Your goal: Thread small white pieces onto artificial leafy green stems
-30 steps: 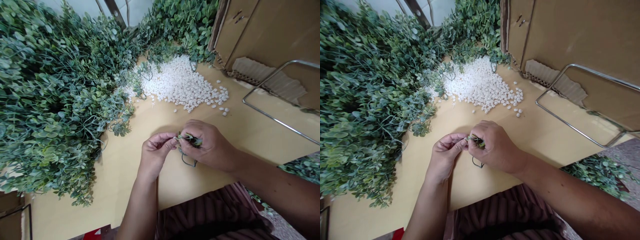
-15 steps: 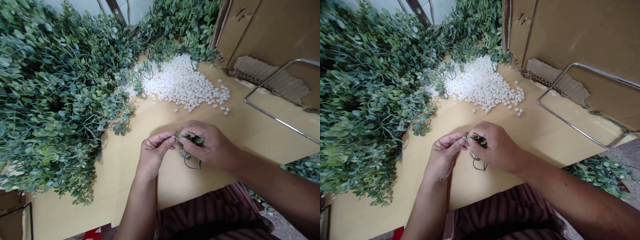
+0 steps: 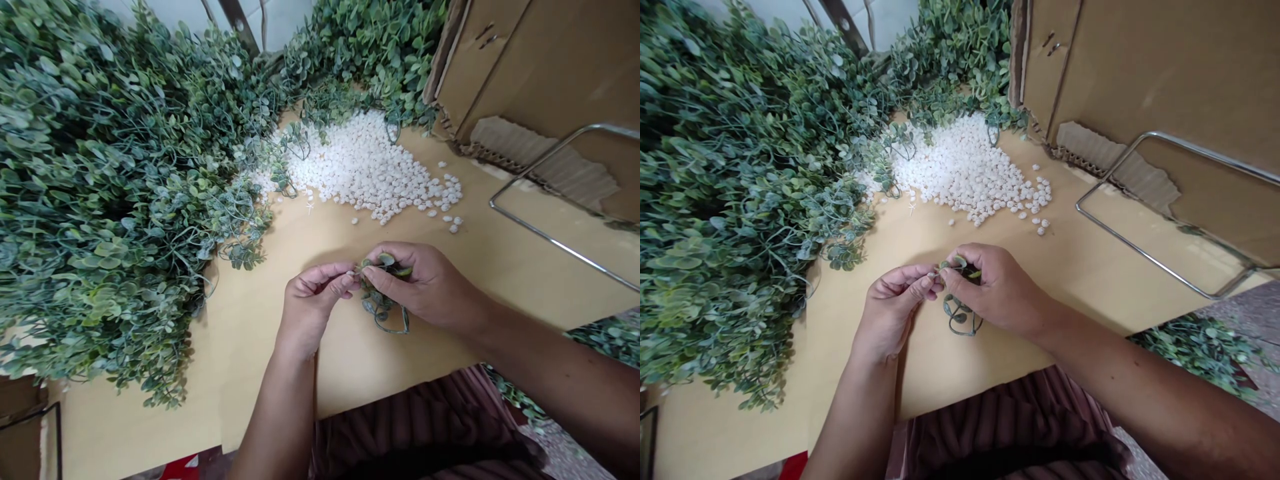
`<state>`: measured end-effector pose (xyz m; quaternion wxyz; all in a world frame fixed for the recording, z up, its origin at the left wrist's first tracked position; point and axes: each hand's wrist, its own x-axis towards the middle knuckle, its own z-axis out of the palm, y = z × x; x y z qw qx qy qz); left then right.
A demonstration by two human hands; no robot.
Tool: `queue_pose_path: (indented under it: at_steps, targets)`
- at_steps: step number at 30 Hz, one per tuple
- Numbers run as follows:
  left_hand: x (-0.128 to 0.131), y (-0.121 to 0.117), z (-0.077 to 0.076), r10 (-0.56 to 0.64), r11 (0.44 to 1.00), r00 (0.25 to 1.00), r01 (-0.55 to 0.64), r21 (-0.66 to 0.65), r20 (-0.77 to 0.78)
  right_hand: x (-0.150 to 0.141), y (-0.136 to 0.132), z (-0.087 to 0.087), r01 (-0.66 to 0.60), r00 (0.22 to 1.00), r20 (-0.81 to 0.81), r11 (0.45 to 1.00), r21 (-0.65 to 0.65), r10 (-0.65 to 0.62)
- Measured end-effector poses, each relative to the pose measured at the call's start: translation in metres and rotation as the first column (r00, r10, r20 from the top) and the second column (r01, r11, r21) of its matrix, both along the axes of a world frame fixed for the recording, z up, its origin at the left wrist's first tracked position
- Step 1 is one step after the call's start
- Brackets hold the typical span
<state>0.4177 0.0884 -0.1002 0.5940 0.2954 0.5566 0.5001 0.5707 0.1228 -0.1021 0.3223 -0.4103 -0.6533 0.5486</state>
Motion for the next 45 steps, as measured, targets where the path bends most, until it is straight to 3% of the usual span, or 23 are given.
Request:
queue_pose_path:
  at_steps: [9,29,38,45]
  targets:
    - [0.0028,0.0007,0.0003,0.024,0.999,1.000,-0.025,-0.021,-0.017,0.0004,-0.0004,-0.0025,0.061,0.990,0.099,0.949,0.311,-0.096]
    - [0.0051,0.0015,0.0016,0.035,0.999,0.999,-0.035,-0.024,0.023,-0.0004,-0.0010,-0.0036,0.061,0.990,0.099,0.929,0.364,-0.104]
    - [0.0078,0.0030,0.0027,0.050,0.998,0.998,-0.051,-0.034,-0.032,-0.0019,-0.0007,-0.0060,0.038,0.986,0.126,0.886,0.461,-0.108]
    - [0.0103,0.0032,0.0019,0.084,0.996,0.993,-0.087,-0.036,-0.087,-0.0039,-0.0014,-0.0075,0.002,0.985,0.153,0.893,0.450,-0.080]
